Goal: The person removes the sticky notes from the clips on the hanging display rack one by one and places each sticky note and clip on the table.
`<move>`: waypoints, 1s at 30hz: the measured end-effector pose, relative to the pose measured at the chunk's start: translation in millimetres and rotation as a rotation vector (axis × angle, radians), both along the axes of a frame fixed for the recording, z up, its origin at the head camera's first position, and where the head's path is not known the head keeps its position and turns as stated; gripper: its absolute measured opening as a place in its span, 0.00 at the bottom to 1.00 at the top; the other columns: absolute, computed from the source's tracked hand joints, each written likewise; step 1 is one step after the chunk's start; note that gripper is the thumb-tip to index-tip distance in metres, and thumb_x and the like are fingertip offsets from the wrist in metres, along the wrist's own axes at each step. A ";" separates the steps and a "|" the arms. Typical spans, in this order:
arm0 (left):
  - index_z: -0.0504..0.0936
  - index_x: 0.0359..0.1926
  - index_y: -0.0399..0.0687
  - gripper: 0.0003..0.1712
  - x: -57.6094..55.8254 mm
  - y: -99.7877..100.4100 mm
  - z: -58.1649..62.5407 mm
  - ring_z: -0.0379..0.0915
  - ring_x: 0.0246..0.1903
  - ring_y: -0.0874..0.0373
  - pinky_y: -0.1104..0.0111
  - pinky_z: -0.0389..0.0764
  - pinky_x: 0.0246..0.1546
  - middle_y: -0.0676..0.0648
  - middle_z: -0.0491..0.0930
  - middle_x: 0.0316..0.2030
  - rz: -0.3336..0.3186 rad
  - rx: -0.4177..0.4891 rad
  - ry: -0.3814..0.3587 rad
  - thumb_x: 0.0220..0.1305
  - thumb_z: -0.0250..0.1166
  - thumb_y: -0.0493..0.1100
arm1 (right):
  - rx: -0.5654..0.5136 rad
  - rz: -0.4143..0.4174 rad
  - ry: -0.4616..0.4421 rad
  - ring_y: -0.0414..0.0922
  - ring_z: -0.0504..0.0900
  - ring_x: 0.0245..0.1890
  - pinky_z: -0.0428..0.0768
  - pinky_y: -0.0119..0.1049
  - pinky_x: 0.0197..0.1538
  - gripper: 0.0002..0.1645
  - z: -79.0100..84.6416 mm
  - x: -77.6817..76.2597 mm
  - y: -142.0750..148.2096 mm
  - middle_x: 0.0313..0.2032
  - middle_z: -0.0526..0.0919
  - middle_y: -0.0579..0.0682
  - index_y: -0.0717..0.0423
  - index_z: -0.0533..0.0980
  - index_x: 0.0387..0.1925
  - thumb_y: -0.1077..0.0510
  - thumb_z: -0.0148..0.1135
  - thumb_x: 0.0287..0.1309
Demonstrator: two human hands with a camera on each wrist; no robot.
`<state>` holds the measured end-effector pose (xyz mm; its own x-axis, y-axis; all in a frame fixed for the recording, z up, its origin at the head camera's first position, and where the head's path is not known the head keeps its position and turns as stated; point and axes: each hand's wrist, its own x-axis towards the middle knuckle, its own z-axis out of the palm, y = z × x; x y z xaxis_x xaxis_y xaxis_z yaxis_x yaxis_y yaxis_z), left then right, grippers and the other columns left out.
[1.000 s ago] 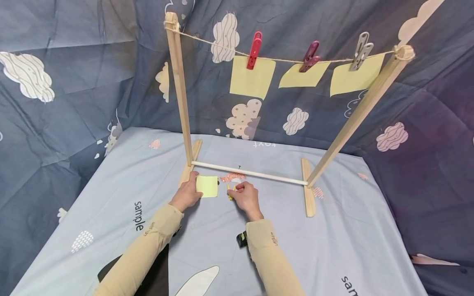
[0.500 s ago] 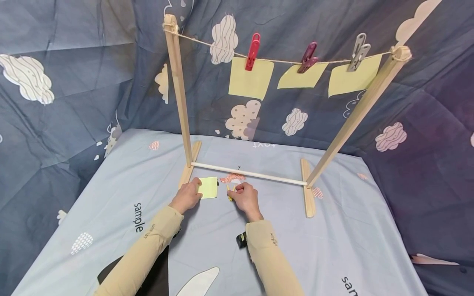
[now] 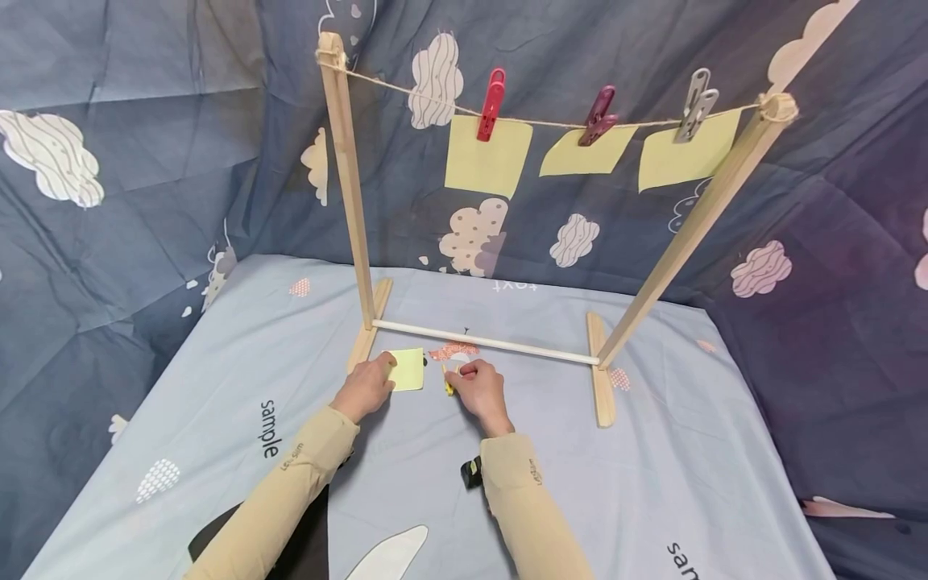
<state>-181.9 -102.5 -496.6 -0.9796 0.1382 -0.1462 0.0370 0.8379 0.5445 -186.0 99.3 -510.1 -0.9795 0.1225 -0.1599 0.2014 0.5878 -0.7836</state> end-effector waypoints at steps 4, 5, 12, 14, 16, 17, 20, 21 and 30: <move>0.73 0.55 0.36 0.21 1.3 -1.3 0.1 0.71 0.30 0.51 0.60 0.75 0.32 0.34 0.81 0.40 -0.001 0.015 0.004 0.60 0.64 0.33 | 0.004 -0.007 0.012 0.46 0.80 0.31 0.77 0.38 0.37 0.13 1.0 1.3 -0.8 0.32 0.83 0.54 0.61 0.79 0.38 0.53 0.64 0.59; 0.73 0.54 0.36 0.21 1.4 -1.8 -0.1 0.70 0.30 0.51 0.60 0.75 0.31 0.34 0.81 0.39 -0.004 0.017 0.007 0.60 0.64 0.33 | 0.004 -0.008 0.015 0.46 0.80 0.31 0.77 0.38 0.37 0.13 1.4 1.4 -0.8 0.32 0.83 0.54 0.61 0.79 0.38 0.54 0.64 0.59; 0.74 0.53 0.36 0.19 2.1 -3.5 -0.6 0.70 0.28 0.52 0.66 0.72 0.26 0.36 0.80 0.35 -0.014 0.037 0.007 0.61 0.63 0.33 | -0.037 -0.003 -0.006 0.45 0.77 0.30 0.73 0.36 0.36 0.11 2.2 0.7 3.8 0.32 0.81 0.53 0.60 0.80 0.38 0.56 0.61 0.60; 0.74 0.53 0.36 0.18 1.8 -4.2 -0.5 0.69 0.27 0.53 0.67 0.70 0.24 0.37 0.80 0.33 -0.020 0.038 0.010 0.61 0.62 0.34 | -0.051 0.020 -0.002 0.44 0.76 0.30 0.73 0.35 0.36 0.11 0.8 -0.4 6.4 0.32 0.81 0.52 0.59 0.80 0.39 0.55 0.60 0.61; 0.74 0.53 0.36 0.18 1.1 -4.9 -0.2 0.67 0.26 0.54 0.68 0.67 0.23 0.39 0.79 0.30 -0.023 0.037 0.007 0.61 0.62 0.33 | -0.086 0.042 0.004 0.43 0.76 0.29 0.73 0.35 0.36 0.11 -0.9 -1.1 9.5 0.30 0.81 0.52 0.60 0.80 0.39 0.56 0.59 0.62; 0.74 0.53 0.36 0.18 0.8 -5.3 0.1 0.66 0.25 0.54 0.69 0.67 0.23 0.39 0.78 0.29 -0.022 0.036 0.006 0.61 0.61 0.33 | -0.110 0.048 0.006 0.43 0.76 0.28 0.74 0.34 0.36 0.11 -1.8 -1.3 11.2 0.30 0.81 0.52 0.60 0.80 0.39 0.56 0.58 0.62; 0.74 0.53 0.35 0.18 -0.3 -6.9 1.6 0.66 0.25 0.54 0.69 0.66 0.23 0.41 0.77 0.28 -0.012 0.042 -0.008 0.61 0.60 0.33 | -0.176 0.057 0.020 0.41 0.78 0.26 0.76 0.33 0.34 0.10 -4.4 -1.8 17.6 0.27 0.82 0.53 0.61 0.80 0.38 0.59 0.57 0.64; 0.75 0.52 0.35 0.18 -0.4 -7.5 2.4 0.66 0.25 0.53 0.69 0.66 0.23 0.41 0.77 0.28 -0.013 0.044 -0.010 0.61 0.60 0.33 | -0.195 0.055 0.019 0.41 0.78 0.25 0.76 0.32 0.34 0.09 -5.1 -1.8 19.9 0.27 0.82 0.53 0.61 0.80 0.38 0.59 0.57 0.64; 0.81 0.40 0.38 0.09 -3.0 -11.3 14.7 0.67 0.19 0.57 0.69 0.68 0.21 0.45 0.78 0.23 -0.020 0.103 0.069 0.67 0.56 0.37 | -0.206 0.111 0.074 0.53 0.81 0.30 0.75 0.30 0.29 0.11 22.4 -4.2 43.3 0.33 0.82 0.60 0.64 0.79 0.43 0.60 0.58 0.63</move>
